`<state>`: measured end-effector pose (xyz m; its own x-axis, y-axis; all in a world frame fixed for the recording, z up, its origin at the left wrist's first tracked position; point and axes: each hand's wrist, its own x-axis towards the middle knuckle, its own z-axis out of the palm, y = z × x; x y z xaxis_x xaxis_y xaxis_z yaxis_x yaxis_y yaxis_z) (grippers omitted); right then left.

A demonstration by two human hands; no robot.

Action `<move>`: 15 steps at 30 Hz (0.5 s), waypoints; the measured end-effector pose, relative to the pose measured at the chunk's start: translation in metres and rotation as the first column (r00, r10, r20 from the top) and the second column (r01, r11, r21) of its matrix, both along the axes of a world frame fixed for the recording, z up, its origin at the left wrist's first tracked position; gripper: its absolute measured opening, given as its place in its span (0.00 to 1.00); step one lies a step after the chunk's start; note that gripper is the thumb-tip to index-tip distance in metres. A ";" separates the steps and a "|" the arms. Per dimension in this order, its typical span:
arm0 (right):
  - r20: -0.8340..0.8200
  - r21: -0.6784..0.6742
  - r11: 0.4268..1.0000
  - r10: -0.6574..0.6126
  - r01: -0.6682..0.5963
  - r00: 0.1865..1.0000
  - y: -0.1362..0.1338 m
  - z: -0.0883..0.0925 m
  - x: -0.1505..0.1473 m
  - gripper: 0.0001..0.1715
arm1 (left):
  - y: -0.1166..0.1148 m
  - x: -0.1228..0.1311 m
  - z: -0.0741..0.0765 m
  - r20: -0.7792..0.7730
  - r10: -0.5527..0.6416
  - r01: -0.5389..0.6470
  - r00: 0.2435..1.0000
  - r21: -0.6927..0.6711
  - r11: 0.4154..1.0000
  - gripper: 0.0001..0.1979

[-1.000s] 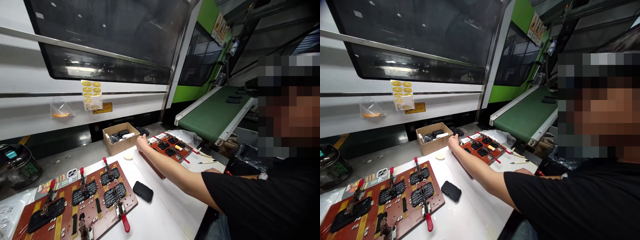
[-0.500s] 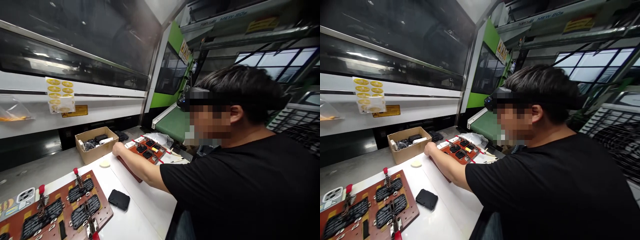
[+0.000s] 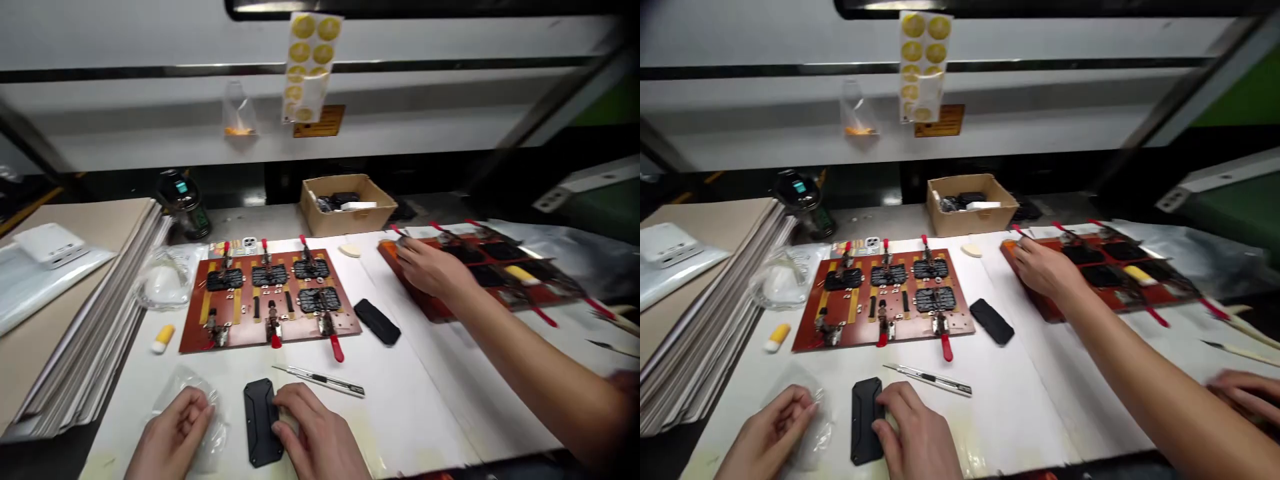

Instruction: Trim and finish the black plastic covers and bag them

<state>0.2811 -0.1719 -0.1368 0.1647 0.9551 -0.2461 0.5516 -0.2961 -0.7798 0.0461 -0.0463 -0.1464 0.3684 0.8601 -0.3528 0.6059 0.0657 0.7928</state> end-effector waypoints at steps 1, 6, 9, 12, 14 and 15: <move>0.035 -0.022 0.999 0.047 -0.046 0.998 0.005 -0.001 -0.002 0.21 | 0.001 -0.001 -0.007 0.015 -0.013 0.014 1.000 -0.023 1.000 0.21; 0.309 -0.261 0.935 0.317 -0.241 0.897 0.035 0.005 -0.024 0.49 | -0.003 0.003 -0.008 0.045 -0.010 0.013 0.999 -0.072 0.997 0.20; 0.395 -0.268 0.942 0.297 -0.200 0.869 0.042 0.011 -0.031 0.52 | -0.003 0.002 -0.006 0.068 0.011 -0.005 0.998 -0.087 0.996 0.20; 0.345 -0.234 0.966 0.188 -0.110 0.919 0.037 0.016 -0.019 0.30 | 0.000 -0.001 -0.012 0.102 0.043 -0.032 0.994 -0.113 0.993 0.20; 0.220 -0.192 0.978 0.120 -0.078 0.968 0.029 0.019 -0.006 0.10 | 0.000 0.000 -0.016 0.138 0.075 -0.054 0.988 -0.150 0.987 0.20; 0.143 -0.165 0.985 0.081 -0.057 0.987 0.024 0.021 0.000 0.11 | 0.000 0.001 -0.017 0.160 0.092 -0.063 0.983 -0.174 0.983 0.21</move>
